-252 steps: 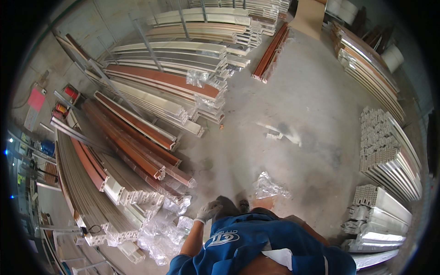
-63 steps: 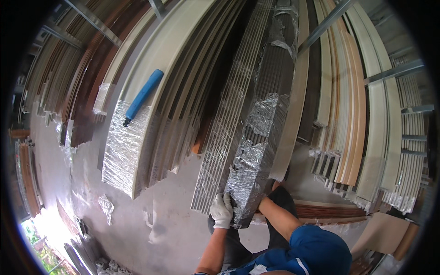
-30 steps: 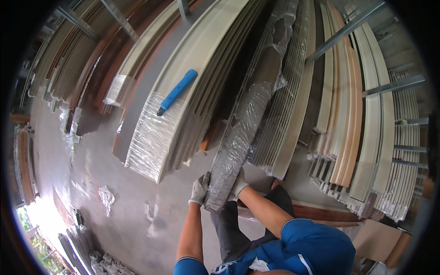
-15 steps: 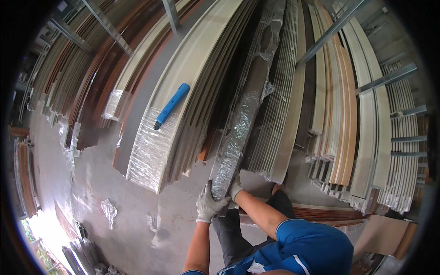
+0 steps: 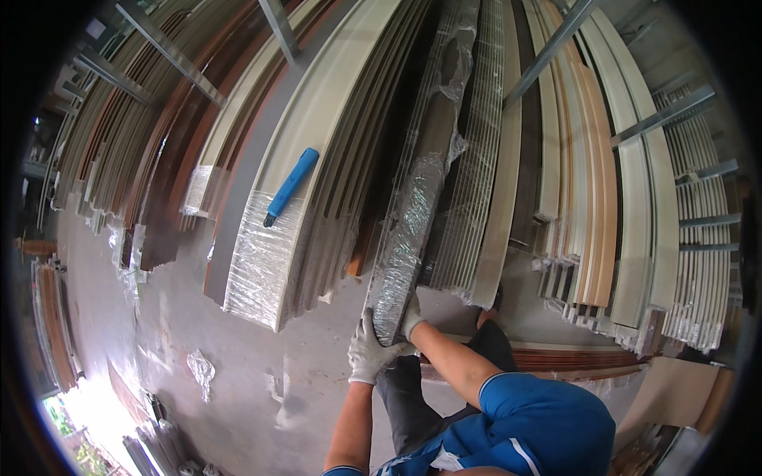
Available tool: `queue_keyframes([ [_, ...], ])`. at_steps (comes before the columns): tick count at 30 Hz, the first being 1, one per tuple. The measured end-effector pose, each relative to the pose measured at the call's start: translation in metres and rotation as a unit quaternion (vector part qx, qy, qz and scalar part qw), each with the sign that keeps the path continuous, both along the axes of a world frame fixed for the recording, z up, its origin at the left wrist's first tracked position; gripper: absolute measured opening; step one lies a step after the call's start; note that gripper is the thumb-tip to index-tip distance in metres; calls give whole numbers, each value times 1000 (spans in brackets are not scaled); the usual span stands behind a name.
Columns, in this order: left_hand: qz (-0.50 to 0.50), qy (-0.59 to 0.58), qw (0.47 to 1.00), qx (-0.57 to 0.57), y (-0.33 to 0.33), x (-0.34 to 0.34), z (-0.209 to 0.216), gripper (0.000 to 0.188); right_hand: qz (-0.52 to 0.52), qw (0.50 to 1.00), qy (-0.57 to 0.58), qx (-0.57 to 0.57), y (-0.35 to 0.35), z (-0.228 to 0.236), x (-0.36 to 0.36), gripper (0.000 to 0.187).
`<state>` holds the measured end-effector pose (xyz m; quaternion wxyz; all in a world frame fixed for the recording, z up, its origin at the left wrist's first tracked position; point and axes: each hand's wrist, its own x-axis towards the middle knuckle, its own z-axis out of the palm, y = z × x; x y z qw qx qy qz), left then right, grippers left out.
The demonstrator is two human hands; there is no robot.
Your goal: The person inserts a black rubber seal into a groove on a long gray molding using a blue utility knife to guide and press the seal along the length. The person then measures a stack of similar moldings with a tape measure and places the knife on the stack.
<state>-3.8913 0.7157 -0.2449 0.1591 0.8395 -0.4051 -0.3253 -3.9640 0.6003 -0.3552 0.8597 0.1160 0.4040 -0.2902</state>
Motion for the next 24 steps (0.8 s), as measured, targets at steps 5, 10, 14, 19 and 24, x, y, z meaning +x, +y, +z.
queue_keyframes([
  [5,13,10,1000,10,-2,6,16,109,0,999,46,28,-2,27,5,52],
  [10,43,35,998,-32,4,36,28,101,80,978,191,30,5,45,25,70],
  [14,57,53,997,-17,1,43,16,103,132,968,215,16,2,32,29,75],
  [19,14,6,1000,13,-1,15,5,106,35,998,31,30,2,4,12,68],
  [24,5,-6,1000,29,-3,9,28,104,5,999,-13,30,4,6,8,61],
])
